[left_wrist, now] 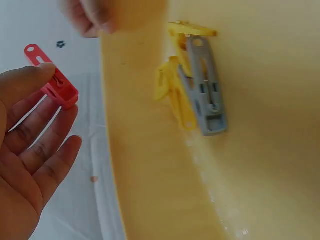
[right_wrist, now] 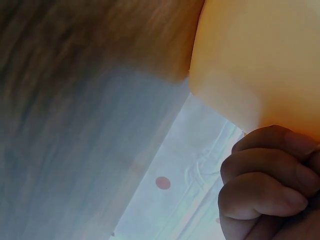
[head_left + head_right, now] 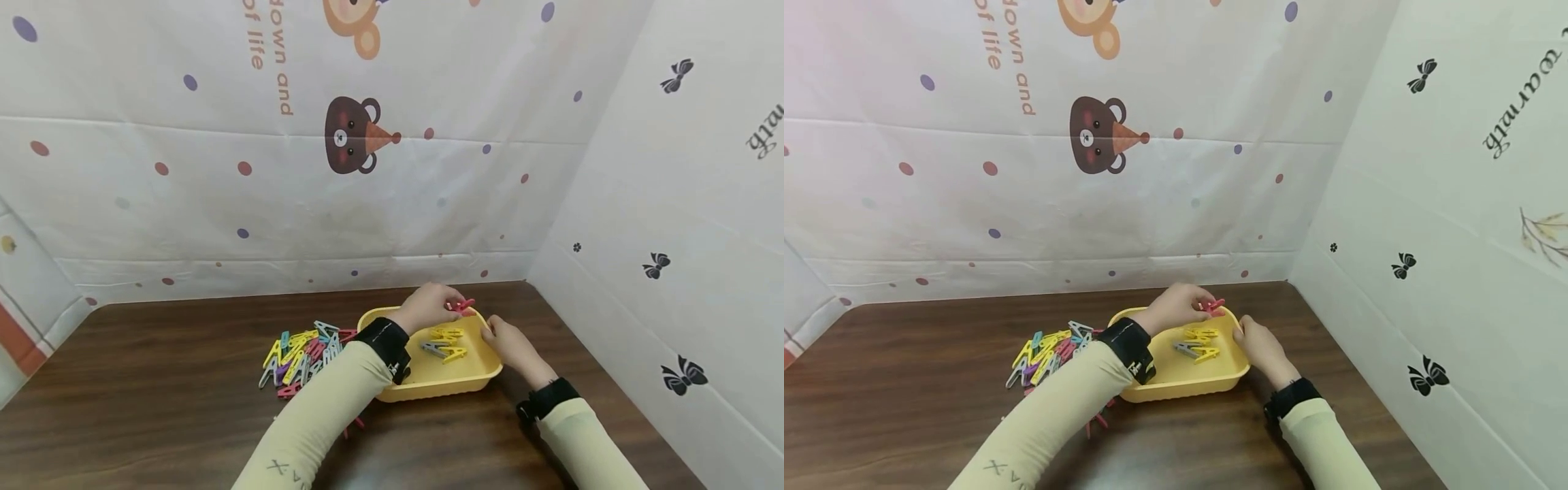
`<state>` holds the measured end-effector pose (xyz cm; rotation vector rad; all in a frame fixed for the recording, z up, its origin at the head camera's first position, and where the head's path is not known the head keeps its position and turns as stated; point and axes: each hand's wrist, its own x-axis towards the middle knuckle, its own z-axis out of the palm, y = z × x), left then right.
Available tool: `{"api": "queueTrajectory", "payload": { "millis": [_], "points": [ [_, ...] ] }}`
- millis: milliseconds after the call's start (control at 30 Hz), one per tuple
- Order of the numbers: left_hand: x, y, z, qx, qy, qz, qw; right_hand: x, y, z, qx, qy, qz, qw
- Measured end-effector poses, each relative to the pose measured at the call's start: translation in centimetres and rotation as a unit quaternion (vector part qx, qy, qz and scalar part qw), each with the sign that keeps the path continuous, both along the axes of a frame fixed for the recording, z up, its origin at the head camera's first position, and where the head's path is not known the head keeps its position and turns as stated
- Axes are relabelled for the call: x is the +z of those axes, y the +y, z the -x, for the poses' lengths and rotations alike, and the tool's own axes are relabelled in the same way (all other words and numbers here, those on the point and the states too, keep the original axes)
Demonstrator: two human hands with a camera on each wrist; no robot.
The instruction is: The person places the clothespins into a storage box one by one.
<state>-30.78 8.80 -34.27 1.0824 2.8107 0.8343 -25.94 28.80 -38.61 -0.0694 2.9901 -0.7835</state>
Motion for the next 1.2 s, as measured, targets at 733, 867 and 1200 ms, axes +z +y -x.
{"api": "queueTrajectory", "payload": {
  "millis": [733,867,1200],
  "points": [
    [-3.1,1.2,-0.3,-0.002,0.010,0.172,0.9851,0.4,-0.2,0.2,-0.003,-0.001,0.001,1.000],
    [-3.4,1.1,-0.2,-0.001,-0.012,0.157,0.9875,0.2,-0.2,0.1,-0.006,-0.012,0.002,1.000],
    [-2.0,0.7,-0.1,0.015,-0.022,0.122,0.9921,0.1,-0.1,0.3,-0.005,-0.014,-0.004,1.000]
  ]
}}
